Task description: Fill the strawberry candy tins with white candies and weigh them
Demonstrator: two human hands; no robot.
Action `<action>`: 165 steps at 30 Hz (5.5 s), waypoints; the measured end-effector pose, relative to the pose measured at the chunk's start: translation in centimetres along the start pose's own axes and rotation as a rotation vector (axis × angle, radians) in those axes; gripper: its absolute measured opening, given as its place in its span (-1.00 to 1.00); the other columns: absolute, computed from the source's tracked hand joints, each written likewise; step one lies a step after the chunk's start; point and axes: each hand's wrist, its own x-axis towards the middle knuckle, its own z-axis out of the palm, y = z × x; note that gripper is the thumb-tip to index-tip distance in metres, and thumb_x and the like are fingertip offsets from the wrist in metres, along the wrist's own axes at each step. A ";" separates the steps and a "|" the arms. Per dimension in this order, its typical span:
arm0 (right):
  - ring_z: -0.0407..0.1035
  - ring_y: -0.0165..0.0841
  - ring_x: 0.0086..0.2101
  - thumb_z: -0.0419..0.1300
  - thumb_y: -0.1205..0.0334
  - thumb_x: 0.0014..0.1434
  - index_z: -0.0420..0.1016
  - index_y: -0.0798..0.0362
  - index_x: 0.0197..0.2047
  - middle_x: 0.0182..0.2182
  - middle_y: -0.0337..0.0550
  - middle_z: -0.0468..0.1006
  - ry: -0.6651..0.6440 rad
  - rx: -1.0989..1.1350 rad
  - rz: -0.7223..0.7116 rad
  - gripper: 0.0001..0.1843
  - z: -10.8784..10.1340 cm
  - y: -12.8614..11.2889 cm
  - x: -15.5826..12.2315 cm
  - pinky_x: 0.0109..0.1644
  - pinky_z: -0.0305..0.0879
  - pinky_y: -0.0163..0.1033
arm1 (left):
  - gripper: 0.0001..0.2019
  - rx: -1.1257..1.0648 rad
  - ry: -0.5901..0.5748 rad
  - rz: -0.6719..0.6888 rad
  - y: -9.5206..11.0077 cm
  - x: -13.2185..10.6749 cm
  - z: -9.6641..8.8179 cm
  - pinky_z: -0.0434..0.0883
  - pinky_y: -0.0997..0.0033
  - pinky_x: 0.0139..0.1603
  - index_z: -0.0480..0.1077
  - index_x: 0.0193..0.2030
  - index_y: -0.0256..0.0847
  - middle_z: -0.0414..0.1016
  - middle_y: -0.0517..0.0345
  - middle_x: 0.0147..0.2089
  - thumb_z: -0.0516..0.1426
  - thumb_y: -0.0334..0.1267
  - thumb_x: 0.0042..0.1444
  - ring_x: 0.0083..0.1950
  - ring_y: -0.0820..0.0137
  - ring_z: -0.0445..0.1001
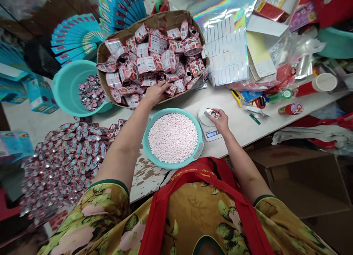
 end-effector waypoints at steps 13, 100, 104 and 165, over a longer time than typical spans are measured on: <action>0.25 -0.08 0.24 0.20 0.07 0.24 0.42 -0.06 0.15 0.18 0.04 0.39 0.150 -0.254 -0.290 -0.58 0.0 -6.5 -5.5 0.39 0.20 0.23 | -0.71 -0.099 0.275 -0.259 0.6 -0.4 -0.8 0.31 0.21 0.08 0.52 -0.01 -0.36 0.60 -0.11 -0.15 0.04 -0.27 0.31 -0.09 0.22 0.47; 0.34 -0.33 -0.34 0.32 0.11 -0.10 0.39 0.02 -0.32 -0.38 -0.26 0.50 -0.439 -0.161 -0.021 -0.72 7.3 -11.0 -10.8 -0.25 0.20 -0.26 | -0.56 -1.722 0.325 -0.312 15.3 -15.4 5.2 0.26 0.54 -0.64 0.36 -0.33 -0.20 0.34 0.31 -0.58 0.30 0.16 0.06 -0.64 0.54 0.35; 0.32 -0.34 -0.35 0.30 0.13 -0.13 0.40 0.03 -0.35 -0.40 -0.27 0.48 -0.424 -0.090 -0.016 -0.74 7.4 -10.5 -10.7 -0.23 0.21 -0.26 | -0.62 -1.755 0.213 -0.321 15.8 -15.5 4.8 0.27 0.52 -0.63 0.36 -0.31 -0.19 0.33 0.30 -0.58 0.24 0.12 0.16 -0.66 0.54 0.30; 0.52 -0.22 -0.06 0.45 0.01 -0.12 0.55 0.06 -0.01 -0.03 -0.03 0.60 0.007 0.166 0.033 -0.40 -3.0 0.3 -3.8 0.16 0.43 -0.02 | -0.78 -0.339 0.459 -0.516 10.5 -15.1 -0.3 0.15 0.43 -0.29 0.48 -0.36 -0.16 0.42 0.12 -0.49 0.28 -0.05 0.09 -0.34 0.30 0.40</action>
